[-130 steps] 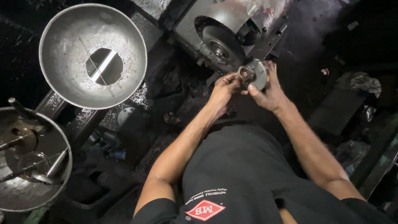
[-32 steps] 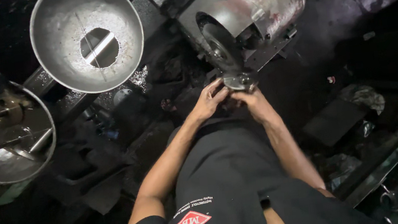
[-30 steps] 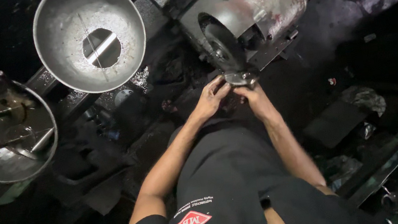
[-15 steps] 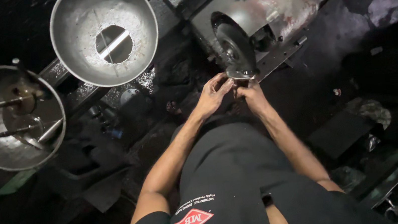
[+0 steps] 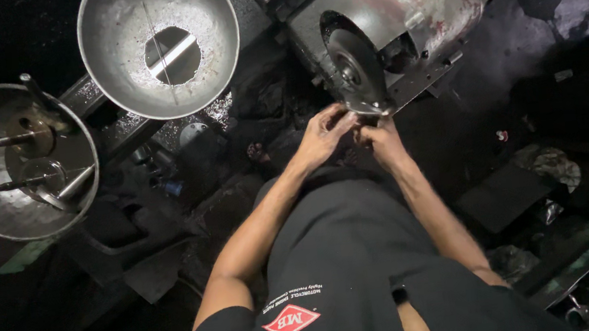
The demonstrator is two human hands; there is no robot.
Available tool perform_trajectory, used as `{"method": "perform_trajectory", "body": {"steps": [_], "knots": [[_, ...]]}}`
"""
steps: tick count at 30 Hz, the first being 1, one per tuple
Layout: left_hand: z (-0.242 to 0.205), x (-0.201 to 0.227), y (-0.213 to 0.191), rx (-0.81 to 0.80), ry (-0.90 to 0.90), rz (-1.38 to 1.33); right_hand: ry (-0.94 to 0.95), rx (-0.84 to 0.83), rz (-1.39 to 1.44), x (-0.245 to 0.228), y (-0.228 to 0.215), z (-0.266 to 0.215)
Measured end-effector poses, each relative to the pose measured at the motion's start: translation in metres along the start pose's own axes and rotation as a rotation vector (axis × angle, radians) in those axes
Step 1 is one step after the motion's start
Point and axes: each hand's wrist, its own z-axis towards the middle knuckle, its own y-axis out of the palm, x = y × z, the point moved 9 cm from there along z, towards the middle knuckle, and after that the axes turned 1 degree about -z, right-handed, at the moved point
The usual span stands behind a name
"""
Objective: The person retrieves a cylindrical metal part from a bowl of liquid and grinds its edges against a bench grinder. They repeatedly rotate the part to grind different sections, occasionally pausing to inspect the surface before continuing.
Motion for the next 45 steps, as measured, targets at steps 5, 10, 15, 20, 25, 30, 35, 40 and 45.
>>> {"method": "perform_trajectory", "body": {"steps": [5,10,15,20,25,30,35,40,45], "knots": [[-0.004,0.007,-0.007,0.023,0.046,-0.072,-0.059,-0.073,-0.071,-0.001,0.009,0.009],[0.007,-0.003,0.008,0.005,-0.02,0.013,-0.07,0.004,-0.093,0.007,-0.019,0.01],[0.005,0.003,0.006,0.004,0.026,0.018,-0.045,-0.024,-0.039,0.013,-0.014,0.013],[-0.005,0.008,-0.008,0.05,0.026,-0.078,-0.026,-0.061,-0.163,0.008,0.005,0.016],[-0.021,0.007,-0.026,0.117,-0.006,0.02,-0.054,-0.133,-0.287,0.016,0.019,0.017],[-0.04,0.012,-0.038,0.046,-0.038,-0.017,0.013,-0.201,-0.135,0.042,0.025,0.004],[-0.042,0.021,-0.027,-0.037,0.052,0.12,0.004,-0.225,0.005,0.05,0.025,-0.022],[-0.015,-0.001,0.006,-0.085,-0.112,-0.084,0.044,-0.069,0.343,0.042,0.005,-0.019],[0.005,-0.017,0.022,-0.029,-0.179,-0.04,0.053,0.056,0.471,0.035,-0.008,-0.017]]}}
